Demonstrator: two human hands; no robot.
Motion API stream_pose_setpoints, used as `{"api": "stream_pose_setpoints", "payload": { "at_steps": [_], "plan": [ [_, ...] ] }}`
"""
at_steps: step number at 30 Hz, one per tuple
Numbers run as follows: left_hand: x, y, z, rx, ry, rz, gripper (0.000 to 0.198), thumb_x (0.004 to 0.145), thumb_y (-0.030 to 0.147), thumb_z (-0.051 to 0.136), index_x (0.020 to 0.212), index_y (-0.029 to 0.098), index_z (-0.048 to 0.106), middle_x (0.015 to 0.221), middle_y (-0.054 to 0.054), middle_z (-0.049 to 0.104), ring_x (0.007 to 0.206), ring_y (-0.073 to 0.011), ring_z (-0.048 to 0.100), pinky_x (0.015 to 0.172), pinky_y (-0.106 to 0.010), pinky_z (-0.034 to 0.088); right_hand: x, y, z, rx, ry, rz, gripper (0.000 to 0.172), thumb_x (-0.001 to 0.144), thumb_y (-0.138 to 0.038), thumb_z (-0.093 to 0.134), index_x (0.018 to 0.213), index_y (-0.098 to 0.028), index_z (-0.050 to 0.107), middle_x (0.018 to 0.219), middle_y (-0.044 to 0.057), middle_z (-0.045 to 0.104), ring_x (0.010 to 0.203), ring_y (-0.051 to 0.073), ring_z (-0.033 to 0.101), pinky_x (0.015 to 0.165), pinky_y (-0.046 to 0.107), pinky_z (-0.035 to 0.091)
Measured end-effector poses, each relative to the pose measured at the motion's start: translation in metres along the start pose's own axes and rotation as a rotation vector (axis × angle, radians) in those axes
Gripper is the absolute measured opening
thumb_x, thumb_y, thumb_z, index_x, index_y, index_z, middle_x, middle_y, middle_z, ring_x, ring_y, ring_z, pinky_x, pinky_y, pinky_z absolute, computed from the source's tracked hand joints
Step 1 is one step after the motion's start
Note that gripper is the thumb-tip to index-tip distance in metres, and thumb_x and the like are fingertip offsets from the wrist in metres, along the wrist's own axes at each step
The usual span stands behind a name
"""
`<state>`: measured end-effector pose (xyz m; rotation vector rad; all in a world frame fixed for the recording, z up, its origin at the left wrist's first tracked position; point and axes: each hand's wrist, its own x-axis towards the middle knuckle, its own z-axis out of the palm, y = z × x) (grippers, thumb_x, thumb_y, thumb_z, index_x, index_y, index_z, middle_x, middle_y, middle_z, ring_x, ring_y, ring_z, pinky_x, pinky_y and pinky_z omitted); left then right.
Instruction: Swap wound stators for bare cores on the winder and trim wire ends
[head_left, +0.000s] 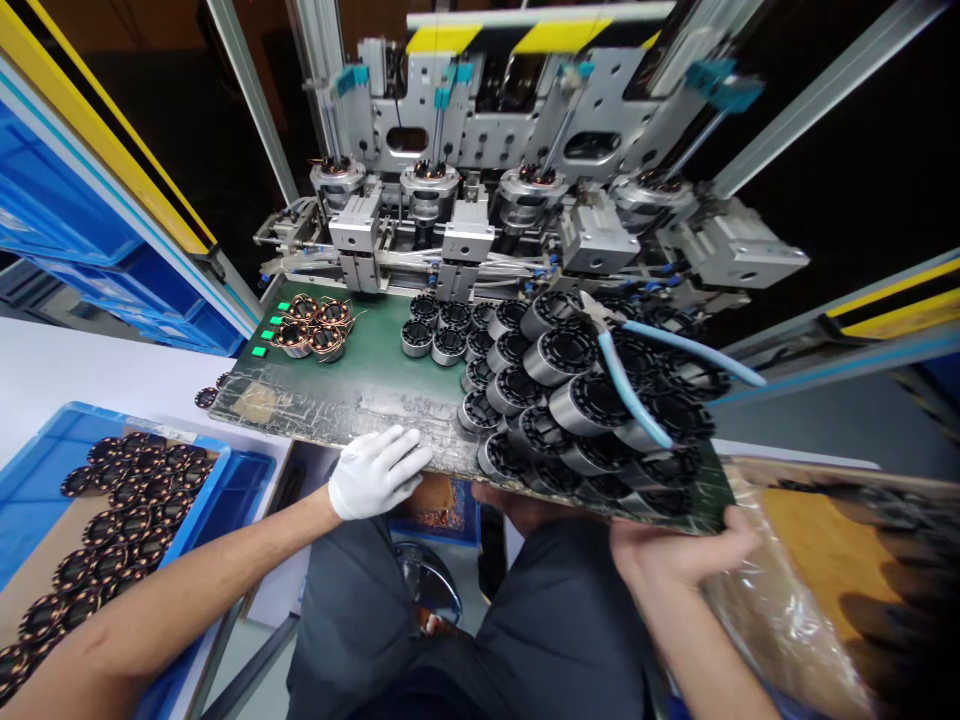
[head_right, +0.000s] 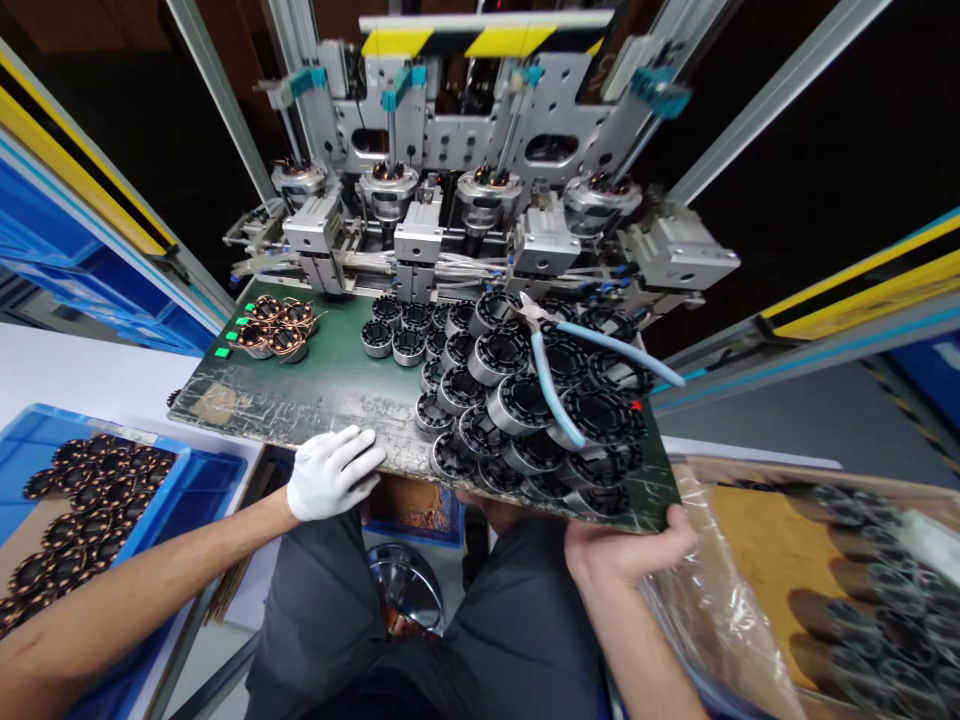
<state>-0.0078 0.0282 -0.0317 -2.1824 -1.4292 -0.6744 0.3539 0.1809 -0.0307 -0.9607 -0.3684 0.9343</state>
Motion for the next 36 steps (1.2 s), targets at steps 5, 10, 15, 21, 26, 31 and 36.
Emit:
{"api": "stream_pose_setpoints", "payload": {
  "at_steps": [5, 10, 15, 21, 26, 31, 36],
  "plan": [
    [-0.0017, -0.0003, 0.0006, 0.008, -0.022, 0.002, 0.034, 0.107, 0.039, 0.074, 0.138, 0.028, 0.081, 0.137, -0.008, 0.082, 0.123, -0.029, 0.077, 0.099, -0.039, 0.059, -0.0004, -0.0002, 0.001, -0.031, -0.03, -0.018, 0.049, 0.084, -0.061, 0.048, 0.1, -0.024, 0.076, 0.111, 0.004, 0.078, 0.113, 0.031, 0.073, 0.084, 0.046, 0.066],
    [-0.0013, -0.0005, 0.0006, 0.003, -0.015, 0.001, 0.033, 0.107, 0.039, 0.074, 0.138, 0.028, 0.081, 0.137, -0.007, 0.082, 0.122, -0.0284, 0.077, 0.099, -0.039, 0.059, 0.0026, 0.002, -0.0026, -0.048, -0.032, -0.024, 0.049, 0.082, -0.063, 0.049, 0.096, -0.024, 0.075, 0.11, 0.005, 0.078, 0.113, 0.032, 0.074, 0.083, 0.048, 0.067],
    [0.001, -0.0002, -0.0012, -0.001, -0.011, 0.005, 0.032, 0.108, 0.038, 0.073, 0.137, 0.027, 0.08, 0.136, -0.008, 0.082, 0.122, -0.0288, 0.076, 0.099, -0.039, 0.058, 0.0041, 0.0031, -0.0065, -0.013, -0.005, -0.002, 0.047, 0.082, -0.062, 0.054, 0.1, -0.024, 0.075, 0.116, 0.004, 0.078, 0.112, 0.032, 0.075, 0.085, 0.051, 0.068],
    [0.0022, 0.0001, -0.0015, -0.005, 0.001, 0.001, 0.03, 0.11, 0.037, 0.07, 0.136, 0.026, 0.08, 0.135, -0.007, 0.083, 0.123, -0.0288, 0.076, 0.098, -0.039, 0.058, 0.0025, 0.002, -0.0063, -0.039, -0.026, -0.001, 0.047, 0.082, -0.063, 0.054, 0.099, -0.024, 0.075, 0.116, 0.004, 0.079, 0.113, 0.033, 0.075, 0.087, 0.052, 0.068],
    [0.0019, -0.0005, -0.0007, -0.013, 0.006, 0.004, 0.03, 0.11, 0.038, 0.069, 0.137, 0.026, 0.08, 0.134, -0.007, 0.083, 0.122, -0.0286, 0.076, 0.097, -0.04, 0.058, 0.0034, 0.0029, -0.0048, -0.02, -0.006, -0.01, 0.046, 0.083, -0.061, 0.052, 0.097, -0.024, 0.075, 0.114, 0.005, 0.078, 0.113, 0.032, 0.074, 0.085, 0.05, 0.068],
    [0.0, -0.0008, 0.0, -0.011, -0.004, 0.004, 0.033, 0.108, 0.038, 0.073, 0.138, 0.027, 0.08, 0.136, -0.007, 0.082, 0.123, -0.0283, 0.076, 0.097, -0.039, 0.059, 0.0035, 0.003, -0.0049, -0.03, -0.03, -0.017, 0.047, 0.083, -0.062, 0.05, 0.097, -0.024, 0.075, 0.114, 0.004, 0.079, 0.115, 0.033, 0.074, 0.087, 0.052, 0.069],
    [-0.0003, -0.0008, 0.0002, -0.006, -0.007, 0.002, 0.034, 0.107, 0.039, 0.074, 0.139, 0.028, 0.08, 0.136, -0.008, 0.082, 0.124, -0.028, 0.076, 0.099, -0.038, 0.059, 0.0017, 0.0014, -0.0055, -0.07, -0.071, -0.04, 0.047, 0.085, -0.062, 0.05, 0.093, -0.024, 0.075, 0.109, 0.005, 0.079, 0.117, 0.033, 0.073, 0.09, 0.052, 0.068]
  ]
}}
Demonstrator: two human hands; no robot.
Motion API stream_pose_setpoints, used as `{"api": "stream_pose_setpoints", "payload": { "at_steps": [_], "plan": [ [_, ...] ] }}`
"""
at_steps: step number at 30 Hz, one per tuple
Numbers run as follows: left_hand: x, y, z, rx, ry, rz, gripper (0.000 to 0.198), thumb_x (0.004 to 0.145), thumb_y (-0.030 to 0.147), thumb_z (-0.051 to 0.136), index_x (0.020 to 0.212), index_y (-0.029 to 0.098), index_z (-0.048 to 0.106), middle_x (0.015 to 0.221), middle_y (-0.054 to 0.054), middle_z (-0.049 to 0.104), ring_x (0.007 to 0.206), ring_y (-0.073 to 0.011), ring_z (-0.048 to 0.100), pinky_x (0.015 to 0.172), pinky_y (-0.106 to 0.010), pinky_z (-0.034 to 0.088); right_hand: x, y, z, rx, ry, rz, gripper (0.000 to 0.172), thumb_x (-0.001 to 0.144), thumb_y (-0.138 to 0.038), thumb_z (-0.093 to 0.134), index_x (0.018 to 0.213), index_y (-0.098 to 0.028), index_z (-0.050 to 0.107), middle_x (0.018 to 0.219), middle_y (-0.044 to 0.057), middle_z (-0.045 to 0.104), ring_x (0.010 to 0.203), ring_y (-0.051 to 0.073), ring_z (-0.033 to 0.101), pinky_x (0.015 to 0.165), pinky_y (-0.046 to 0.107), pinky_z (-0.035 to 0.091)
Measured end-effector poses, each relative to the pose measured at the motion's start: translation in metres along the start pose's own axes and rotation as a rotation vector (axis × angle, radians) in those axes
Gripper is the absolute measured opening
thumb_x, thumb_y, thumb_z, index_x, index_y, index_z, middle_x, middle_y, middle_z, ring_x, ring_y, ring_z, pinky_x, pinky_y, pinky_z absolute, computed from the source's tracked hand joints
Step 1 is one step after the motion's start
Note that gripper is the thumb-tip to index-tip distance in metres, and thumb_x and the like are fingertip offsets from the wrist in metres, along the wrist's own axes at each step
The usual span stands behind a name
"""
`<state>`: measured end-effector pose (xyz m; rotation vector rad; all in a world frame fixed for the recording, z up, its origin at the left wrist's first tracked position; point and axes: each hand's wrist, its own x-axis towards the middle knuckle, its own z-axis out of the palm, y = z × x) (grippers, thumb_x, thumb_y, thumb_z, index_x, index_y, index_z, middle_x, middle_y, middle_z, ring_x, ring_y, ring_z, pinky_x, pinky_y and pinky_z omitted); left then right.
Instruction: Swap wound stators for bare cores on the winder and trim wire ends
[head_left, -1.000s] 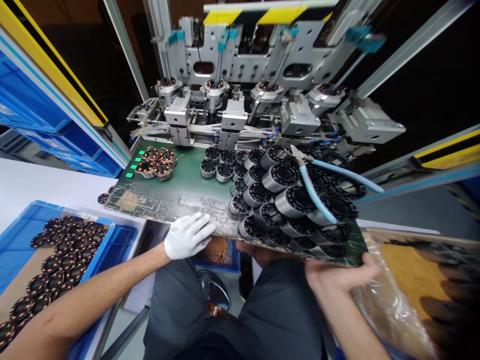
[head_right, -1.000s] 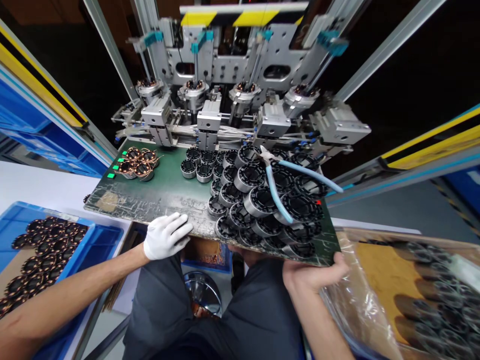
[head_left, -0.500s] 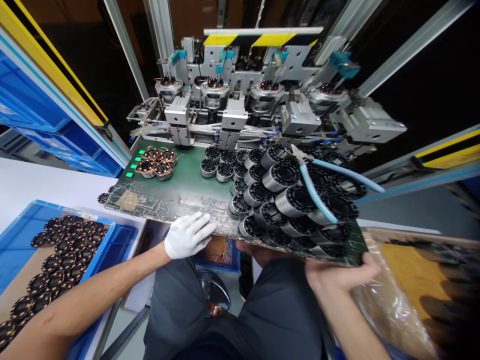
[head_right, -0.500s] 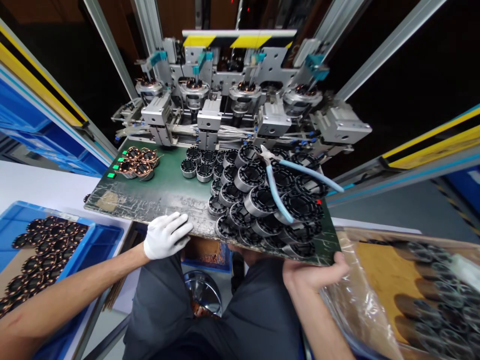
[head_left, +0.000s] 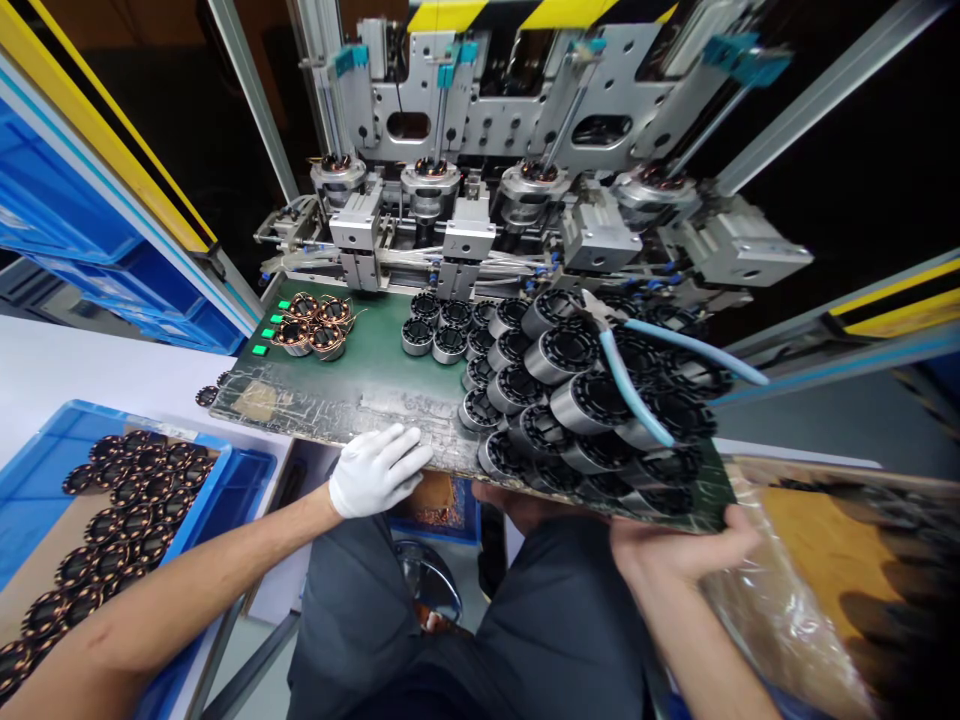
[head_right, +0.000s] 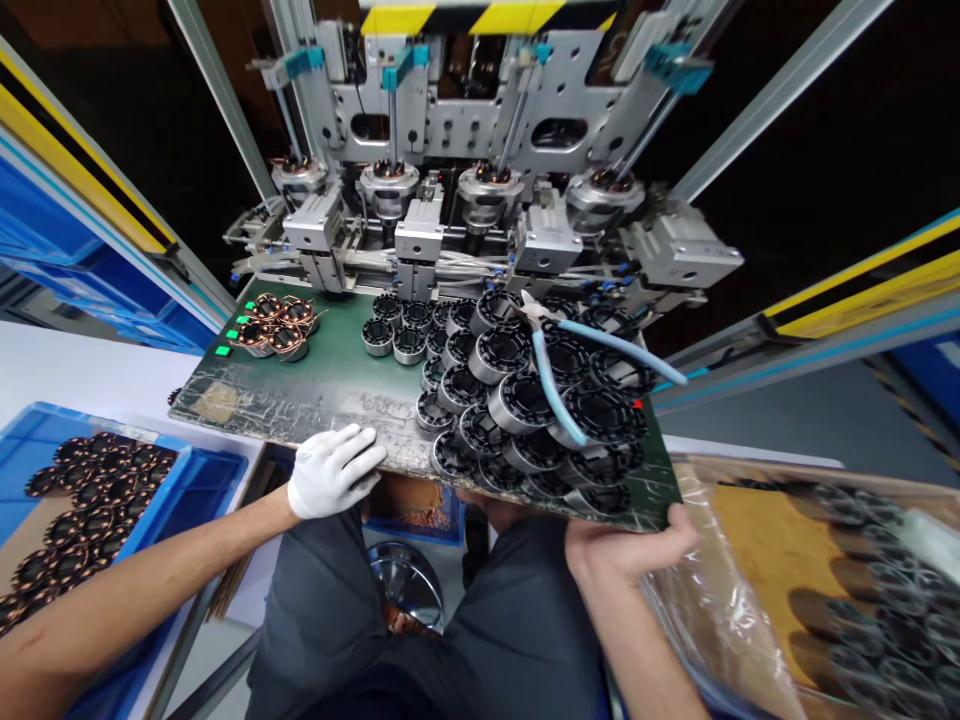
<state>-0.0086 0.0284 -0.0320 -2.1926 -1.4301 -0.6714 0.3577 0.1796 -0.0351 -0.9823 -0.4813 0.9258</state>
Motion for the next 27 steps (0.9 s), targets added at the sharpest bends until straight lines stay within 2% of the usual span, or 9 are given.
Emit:
{"api": "stream_pose_setpoints", "payload": {
  "at_steps": [6, 11, 17, 24, 27],
  "plan": [
    [0.0001, 0.0002, -0.0002, -0.004, 0.002, 0.002, 0.034, 0.107, 0.038, 0.075, 0.139, 0.028, 0.08, 0.137, -0.008, 0.082, 0.126, -0.0278, 0.075, 0.099, -0.038, 0.059, 0.0007, 0.0004, 0.001, 0.041, 0.034, 0.01, 0.046, 0.083, -0.062, 0.052, 0.094, -0.023, 0.075, 0.114, 0.005, 0.08, 0.116, 0.032, 0.074, 0.091, 0.049, 0.068],
    [-0.0018, 0.0007, 0.0001, 0.011, -0.033, -0.003, 0.038, 0.105, 0.038, 0.076, 0.142, 0.03, 0.079, 0.139, -0.009, 0.081, 0.127, -0.0281, 0.075, 0.101, -0.038, 0.059, 0.0, 0.0009, 0.0, 0.043, 0.03, 0.022, 0.049, 0.081, -0.064, 0.057, 0.099, -0.022, 0.076, 0.119, 0.006, 0.079, 0.117, 0.034, 0.073, 0.092, 0.052, 0.067],
    [-0.002, 0.0005, 0.0, 0.013, -0.03, -0.005, 0.035, 0.107, 0.039, 0.075, 0.14, 0.029, 0.08, 0.139, -0.008, 0.082, 0.126, -0.0286, 0.076, 0.099, -0.038, 0.06, -0.0017, -0.0008, 0.0012, 0.032, 0.054, 0.045, 0.048, 0.079, -0.065, 0.058, 0.098, -0.023, 0.075, 0.119, 0.004, 0.079, 0.114, 0.033, 0.073, 0.093, 0.052, 0.067],
    [-0.0007, 0.0004, -0.0006, 0.008, -0.022, 0.0, 0.035, 0.107, 0.04, 0.074, 0.139, 0.028, 0.08, 0.138, -0.008, 0.082, 0.124, -0.029, 0.076, 0.099, -0.039, 0.059, -0.0009, -0.0008, 0.0005, 0.035, 0.036, 0.031, 0.047, 0.083, -0.062, 0.054, 0.098, -0.023, 0.075, 0.12, 0.003, 0.078, 0.117, 0.032, 0.074, 0.095, 0.053, 0.067],
    [-0.0005, 0.0004, -0.0005, 0.008, -0.017, -0.001, 0.035, 0.107, 0.04, 0.074, 0.139, 0.028, 0.08, 0.137, -0.008, 0.082, 0.124, -0.029, 0.076, 0.099, -0.039, 0.059, -0.0001, -0.0002, -0.0006, 0.001, 0.01, 0.021, 0.046, 0.084, -0.062, 0.051, 0.095, -0.024, 0.075, 0.114, 0.003, 0.079, 0.117, 0.032, 0.074, 0.097, 0.053, 0.067]
  ]
}}
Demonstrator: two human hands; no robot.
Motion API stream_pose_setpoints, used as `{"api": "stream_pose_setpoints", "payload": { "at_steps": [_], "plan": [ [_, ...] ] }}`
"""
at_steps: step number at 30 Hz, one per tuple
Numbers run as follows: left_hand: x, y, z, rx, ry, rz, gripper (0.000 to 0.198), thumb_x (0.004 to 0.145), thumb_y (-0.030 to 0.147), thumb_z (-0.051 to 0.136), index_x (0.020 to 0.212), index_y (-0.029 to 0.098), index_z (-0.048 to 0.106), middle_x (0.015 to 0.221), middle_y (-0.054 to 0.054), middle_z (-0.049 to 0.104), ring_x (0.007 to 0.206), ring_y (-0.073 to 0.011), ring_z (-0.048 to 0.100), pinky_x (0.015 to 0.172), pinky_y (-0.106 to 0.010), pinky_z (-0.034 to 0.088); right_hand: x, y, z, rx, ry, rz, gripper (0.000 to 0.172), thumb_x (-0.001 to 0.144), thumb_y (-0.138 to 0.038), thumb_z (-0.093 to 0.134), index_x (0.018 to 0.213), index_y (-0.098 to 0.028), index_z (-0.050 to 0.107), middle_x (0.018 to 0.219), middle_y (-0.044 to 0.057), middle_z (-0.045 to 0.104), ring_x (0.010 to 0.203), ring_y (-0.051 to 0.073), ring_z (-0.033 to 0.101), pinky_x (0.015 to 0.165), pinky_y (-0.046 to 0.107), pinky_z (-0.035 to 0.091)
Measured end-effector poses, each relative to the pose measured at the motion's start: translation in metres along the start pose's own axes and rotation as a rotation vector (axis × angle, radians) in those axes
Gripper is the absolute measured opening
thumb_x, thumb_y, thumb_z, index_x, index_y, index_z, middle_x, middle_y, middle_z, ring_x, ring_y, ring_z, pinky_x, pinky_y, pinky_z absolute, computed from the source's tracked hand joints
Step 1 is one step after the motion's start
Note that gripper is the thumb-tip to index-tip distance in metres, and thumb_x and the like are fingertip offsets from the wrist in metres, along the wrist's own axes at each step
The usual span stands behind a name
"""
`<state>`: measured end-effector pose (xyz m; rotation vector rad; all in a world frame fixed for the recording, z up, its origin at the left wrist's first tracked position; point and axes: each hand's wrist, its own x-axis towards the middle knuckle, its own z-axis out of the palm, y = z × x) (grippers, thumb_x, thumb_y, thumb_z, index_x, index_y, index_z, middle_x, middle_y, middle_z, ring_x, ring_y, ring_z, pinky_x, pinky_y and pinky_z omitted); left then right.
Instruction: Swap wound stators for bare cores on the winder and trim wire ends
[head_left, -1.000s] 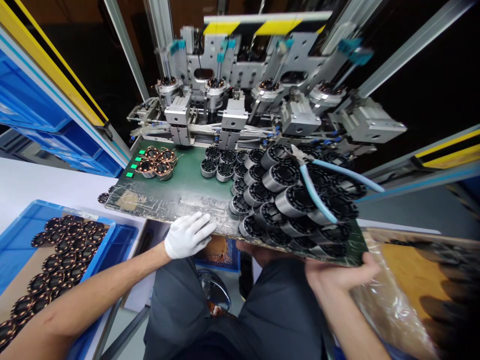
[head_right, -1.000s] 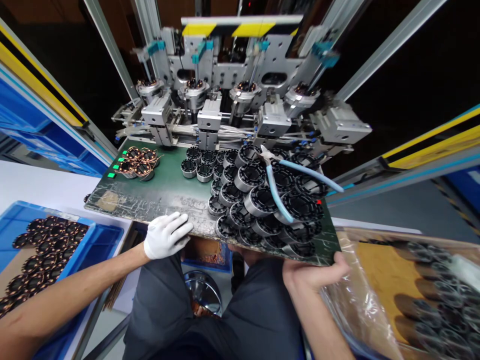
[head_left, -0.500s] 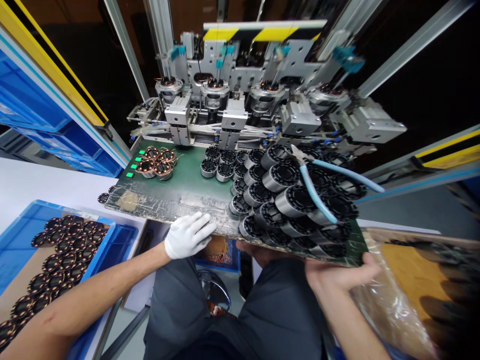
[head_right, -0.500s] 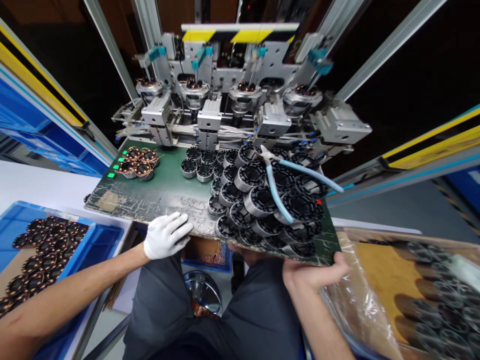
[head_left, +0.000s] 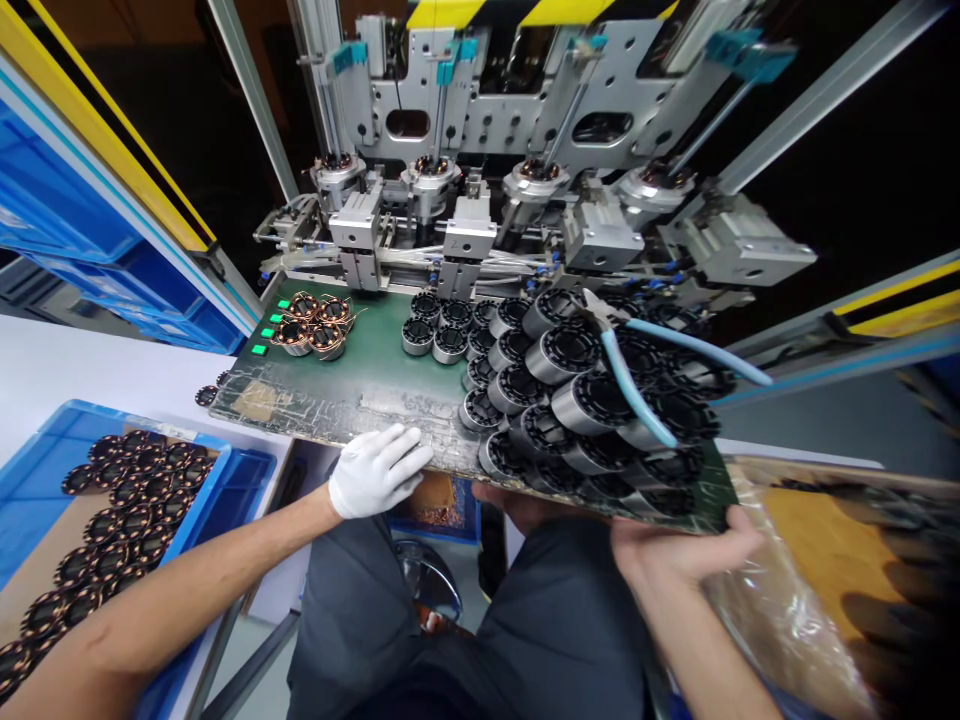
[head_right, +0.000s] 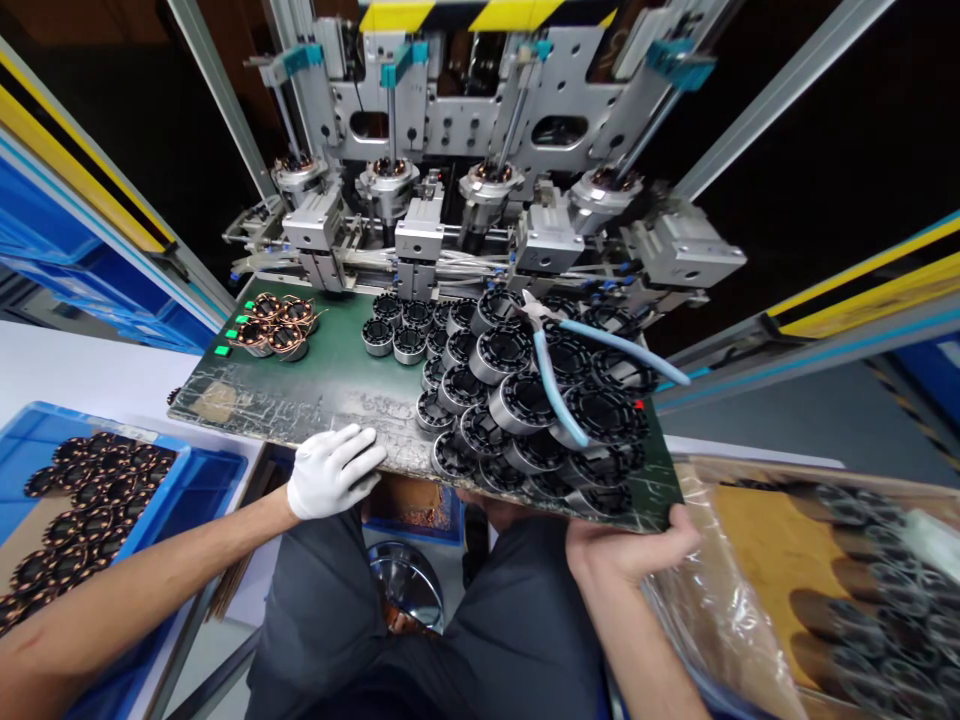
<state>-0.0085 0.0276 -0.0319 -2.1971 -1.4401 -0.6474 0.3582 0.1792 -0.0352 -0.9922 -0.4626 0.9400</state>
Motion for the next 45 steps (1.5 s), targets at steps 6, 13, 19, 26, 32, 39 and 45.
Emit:
{"api": "stream_pose_setpoints", "payload": {
  "at_steps": [6, 13, 19, 26, 32, 39, 45],
  "plan": [
    [-0.0011, 0.0004, 0.0007, 0.004, 0.0, -0.003, 0.035, 0.107, 0.04, 0.075, 0.14, 0.029, 0.08, 0.138, -0.007, 0.082, 0.124, -0.0283, 0.076, 0.099, -0.039, 0.059, 0.0007, -0.0001, 0.0007, 0.019, -0.011, -0.03, 0.043, 0.082, -0.064, 0.055, 0.09, -0.025, 0.072, 0.11, 0.003, 0.079, 0.114, 0.031, 0.073, 0.095, 0.051, 0.068],
    [-0.0021, -0.0001, 0.0011, 0.01, -0.027, 0.001, 0.038, 0.106, 0.041, 0.075, 0.142, 0.03, 0.079, 0.14, -0.009, 0.081, 0.126, -0.0291, 0.076, 0.099, -0.038, 0.06, -0.0022, -0.0024, 0.0054, 0.014, 0.058, 0.001, 0.046, 0.074, -0.066, 0.061, 0.093, -0.025, 0.071, 0.115, 0.004, 0.078, 0.116, 0.034, 0.073, 0.093, 0.054, 0.067],
    [-0.0017, 0.0002, 0.001, -0.001, -0.008, -0.001, 0.036, 0.107, 0.04, 0.075, 0.141, 0.029, 0.08, 0.139, -0.008, 0.081, 0.125, -0.0287, 0.075, 0.1, -0.039, 0.059, -0.0027, -0.0038, 0.0052, 0.007, 0.038, 0.018, 0.047, 0.079, -0.065, 0.054, 0.094, -0.025, 0.073, 0.115, 0.004, 0.078, 0.119, 0.035, 0.072, 0.091, 0.055, 0.068],
    [-0.0049, 0.0004, 0.0026, 0.012, -0.049, -0.004, 0.042, 0.105, 0.041, 0.077, 0.146, 0.031, 0.078, 0.143, -0.01, 0.079, 0.13, -0.0299, 0.075, 0.102, -0.04, 0.06, -0.004, -0.0025, 0.0054, 0.014, 0.032, 0.015, 0.046, 0.081, -0.063, 0.055, 0.098, -0.025, 0.074, 0.115, 0.003, 0.079, 0.116, 0.033, 0.073, 0.093, 0.053, 0.067],
    [-0.0023, 0.0002, 0.0008, 0.012, -0.029, 0.0, 0.038, 0.106, 0.041, 0.075, 0.143, 0.03, 0.079, 0.139, -0.009, 0.081, 0.124, -0.0297, 0.076, 0.099, -0.04, 0.06, -0.0011, -0.0009, 0.0038, 0.038, 0.07, 0.022, 0.046, 0.08, -0.062, 0.056, 0.1, -0.025, 0.074, 0.117, 0.003, 0.078, 0.114, 0.033, 0.073, 0.091, 0.052, 0.067],
    [0.0, 0.0, -0.0003, 0.0, -0.001, 0.001, 0.035, 0.107, 0.039, 0.074, 0.14, 0.029, 0.08, 0.137, -0.007, 0.082, 0.122, -0.0293, 0.077, 0.097, -0.04, 0.06, -0.0026, -0.0023, 0.0041, -0.005, 0.005, -0.001, 0.046, 0.082, -0.064, 0.052, 0.093, -0.024, 0.074, 0.11, 0.004, 0.078, 0.116, 0.032, 0.073, 0.092, 0.05, 0.067],
    [0.0005, 0.0, -0.0003, -0.007, 0.015, -0.001, 0.033, 0.108, 0.039, 0.073, 0.138, 0.028, 0.08, 0.137, -0.006, 0.082, 0.124, -0.0284, 0.076, 0.097, -0.04, 0.059, -0.0025, -0.0025, 0.0052, 0.008, 0.019, -0.002, 0.048, 0.087, -0.061, 0.048, 0.097, -0.023, 0.075, 0.113, 0.005, 0.079, 0.114, 0.032, 0.074, 0.087, 0.05, 0.068]
  ]
}}
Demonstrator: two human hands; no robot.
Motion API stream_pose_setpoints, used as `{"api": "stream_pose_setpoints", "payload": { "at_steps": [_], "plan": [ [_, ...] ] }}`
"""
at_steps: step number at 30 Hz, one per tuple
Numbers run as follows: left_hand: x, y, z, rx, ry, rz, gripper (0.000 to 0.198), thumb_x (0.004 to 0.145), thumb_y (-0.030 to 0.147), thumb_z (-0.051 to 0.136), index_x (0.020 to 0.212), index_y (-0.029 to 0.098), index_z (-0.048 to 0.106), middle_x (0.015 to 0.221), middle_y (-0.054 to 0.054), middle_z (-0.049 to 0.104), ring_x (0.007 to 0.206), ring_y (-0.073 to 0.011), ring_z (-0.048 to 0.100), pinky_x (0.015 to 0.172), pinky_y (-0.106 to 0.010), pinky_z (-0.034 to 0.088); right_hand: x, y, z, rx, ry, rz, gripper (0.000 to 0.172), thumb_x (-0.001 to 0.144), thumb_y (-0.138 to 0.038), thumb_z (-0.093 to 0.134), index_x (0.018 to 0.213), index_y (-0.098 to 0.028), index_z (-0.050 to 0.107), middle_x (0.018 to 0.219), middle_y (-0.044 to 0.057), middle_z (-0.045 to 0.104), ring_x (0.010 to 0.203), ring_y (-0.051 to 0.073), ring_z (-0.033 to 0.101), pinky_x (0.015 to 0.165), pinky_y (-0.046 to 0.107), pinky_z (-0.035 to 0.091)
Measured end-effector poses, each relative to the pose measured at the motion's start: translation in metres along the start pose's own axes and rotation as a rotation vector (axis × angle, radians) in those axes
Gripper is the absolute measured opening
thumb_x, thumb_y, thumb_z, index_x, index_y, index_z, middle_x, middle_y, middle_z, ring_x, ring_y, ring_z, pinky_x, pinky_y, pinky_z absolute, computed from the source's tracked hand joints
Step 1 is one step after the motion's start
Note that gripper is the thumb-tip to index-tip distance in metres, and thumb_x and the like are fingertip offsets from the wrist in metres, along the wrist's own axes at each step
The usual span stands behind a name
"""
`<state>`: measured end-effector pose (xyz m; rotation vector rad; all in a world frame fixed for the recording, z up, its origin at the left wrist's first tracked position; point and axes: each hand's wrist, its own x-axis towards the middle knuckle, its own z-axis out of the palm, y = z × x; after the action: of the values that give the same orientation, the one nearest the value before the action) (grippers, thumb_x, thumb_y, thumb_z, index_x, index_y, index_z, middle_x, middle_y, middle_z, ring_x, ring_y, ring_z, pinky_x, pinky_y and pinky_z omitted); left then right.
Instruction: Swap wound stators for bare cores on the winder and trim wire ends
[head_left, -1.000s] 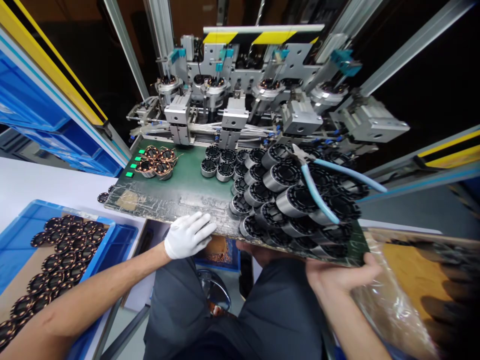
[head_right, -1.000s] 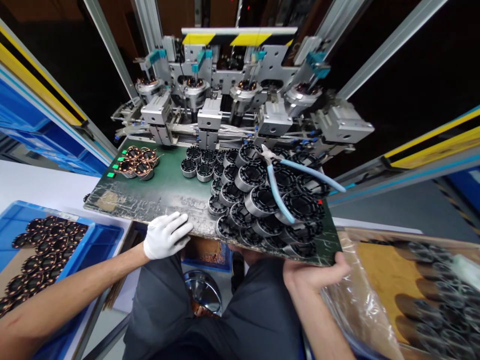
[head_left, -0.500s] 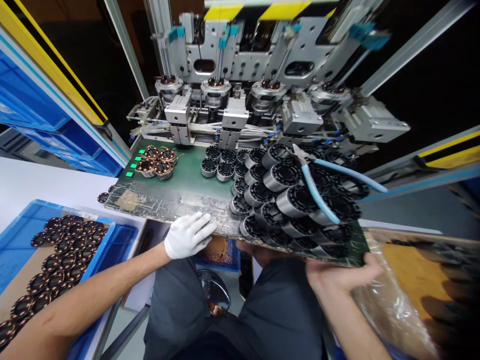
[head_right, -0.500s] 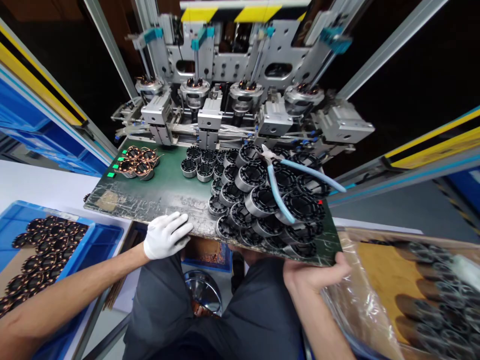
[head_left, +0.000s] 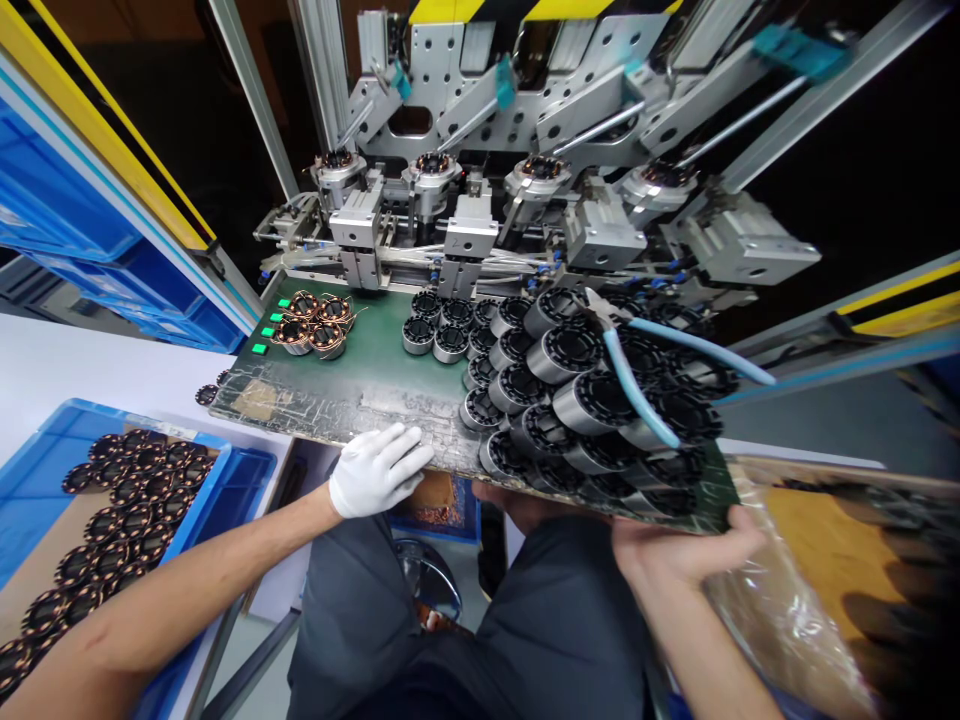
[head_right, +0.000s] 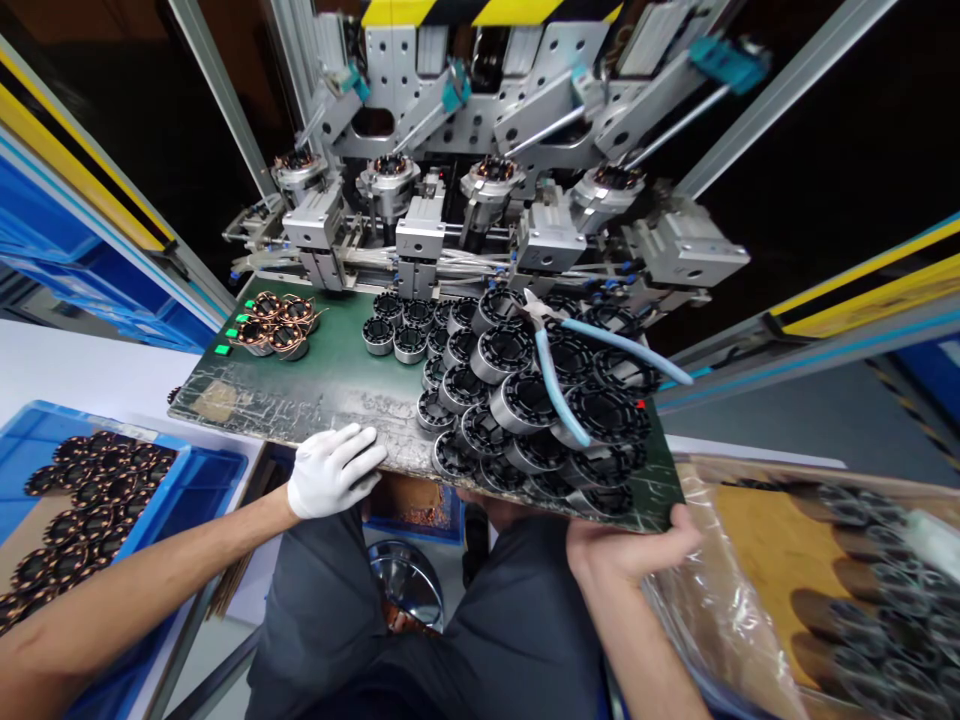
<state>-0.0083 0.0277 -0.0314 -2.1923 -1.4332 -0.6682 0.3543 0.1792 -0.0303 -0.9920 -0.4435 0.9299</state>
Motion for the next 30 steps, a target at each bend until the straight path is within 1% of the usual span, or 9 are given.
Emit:
{"api": "stream_pose_setpoints", "payload": {
  "at_steps": [5, 10, 12, 14, 18, 19, 23, 27, 30],
  "plan": [
    [0.0013, 0.0, -0.0001, -0.004, 0.015, 0.002, 0.032, 0.108, 0.038, 0.073, 0.137, 0.027, 0.08, 0.136, -0.007, 0.083, 0.126, -0.0275, 0.075, 0.099, -0.039, 0.058, 0.0014, 0.0025, -0.0025, 0.048, 0.055, 0.026, 0.048, 0.082, -0.062, 0.055, 0.102, -0.024, 0.076, 0.119, 0.005, 0.079, 0.113, 0.033, 0.075, 0.086, 0.052, 0.068],
    [0.0028, 0.0006, -0.0012, -0.009, 0.029, 0.0, 0.03, 0.112, 0.037, 0.067, 0.136, 0.026, 0.08, 0.135, -0.006, 0.083, 0.126, -0.027, 0.076, 0.1, -0.039, 0.058, 0.0009, 0.0028, -0.0037, 0.05, 0.024, 0.022, 0.05, 0.081, -0.064, 0.056, 0.102, -0.024, 0.077, 0.122, 0.004, 0.079, 0.116, 0.034, 0.074, 0.09, 0.053, 0.067],
    [0.0031, 0.0008, -0.0013, -0.008, 0.032, -0.001, 0.03, 0.112, 0.037, 0.067, 0.135, 0.026, 0.081, 0.134, -0.006, 0.084, 0.125, -0.027, 0.076, 0.099, -0.039, 0.058, 0.0002, 0.0018, -0.0026, 0.037, -0.011, 0.014, 0.05, 0.08, -0.065, 0.057, 0.1, -0.024, 0.077, 0.121, 0.004, 0.079, 0.117, 0.034, 0.073, 0.092, 0.054, 0.067],
    [0.0029, 0.0008, -0.0012, -0.006, 0.026, -0.002, 0.03, 0.111, 0.038, 0.068, 0.136, 0.026, 0.081, 0.134, -0.006, 0.084, 0.124, -0.0271, 0.077, 0.099, -0.039, 0.058, -0.0005, 0.0008, -0.0012, 0.033, -0.016, 0.01, 0.05, 0.079, -0.065, 0.059, 0.1, -0.024, 0.077, 0.12, 0.004, 0.079, 0.118, 0.034, 0.073, 0.093, 0.054, 0.067],
    [0.0024, 0.0005, -0.0008, -0.006, 0.024, 0.001, 0.031, 0.11, 0.038, 0.07, 0.136, 0.027, 0.081, 0.135, -0.006, 0.083, 0.124, -0.0272, 0.076, 0.098, -0.039, 0.058, -0.0001, 0.0012, -0.0005, 0.079, 0.074, 0.03, 0.049, 0.077, -0.063, 0.063, 0.103, -0.024, 0.077, 0.12, 0.004, 0.079, 0.115, 0.034, 0.073, 0.093, 0.053, 0.066],
    [0.0023, 0.0005, -0.0007, -0.006, 0.027, 0.002, 0.03, 0.11, 0.038, 0.069, 0.136, 0.026, 0.081, 0.135, -0.006, 0.083, 0.125, -0.0272, 0.076, 0.098, -0.039, 0.058, 0.0003, 0.0016, -0.001, 0.084, 0.079, 0.033, 0.049, 0.076, -0.063, 0.063, 0.103, -0.024, 0.077, 0.12, 0.004, 0.079, 0.114, 0.033, 0.073, 0.093, 0.053, 0.066],
    [0.0028, 0.0007, -0.0012, -0.008, 0.027, 0.0, 0.03, 0.111, 0.038, 0.068, 0.135, 0.026, 0.081, 0.134, -0.006, 0.083, 0.126, -0.0267, 0.076, 0.099, -0.039, 0.058, 0.0011, 0.0031, -0.0032, 0.062, 0.017, 0.013, 0.05, 0.079, -0.064, 0.062, 0.101, -0.023, 0.077, 0.121, 0.004, 0.078, 0.115, 0.033, 0.073, 0.095, 0.052, 0.066],
    [0.0032, 0.0009, -0.0018, -0.004, 0.024, -0.001, 0.03, 0.11, 0.037, 0.069, 0.136, 0.026, 0.081, 0.134, -0.006, 0.083, 0.126, -0.0265, 0.075, 0.099, -0.039, 0.058, 0.0013, 0.0027, -0.0034, 0.062, 0.049, 0.028, 0.048, 0.08, -0.063, 0.058, 0.101, -0.024, 0.077, 0.119, 0.003, 0.078, 0.115, 0.034, 0.073, 0.09, 0.053, 0.066],
    [0.0028, 0.0008, -0.0015, 0.004, 0.021, 0.0, 0.03, 0.109, 0.038, 0.071, 0.136, 0.027, 0.081, 0.134, -0.006, 0.083, 0.125, -0.0271, 0.076, 0.099, -0.039, 0.058, 0.0024, 0.0024, -0.0031, 0.032, -0.003, 0.005, 0.049, 0.081, -0.064, 0.056, 0.098, -0.023, 0.077, 0.117, 0.004, 0.078, 0.115, 0.033, 0.073, 0.09, 0.05, 0.066]
  ]
}}
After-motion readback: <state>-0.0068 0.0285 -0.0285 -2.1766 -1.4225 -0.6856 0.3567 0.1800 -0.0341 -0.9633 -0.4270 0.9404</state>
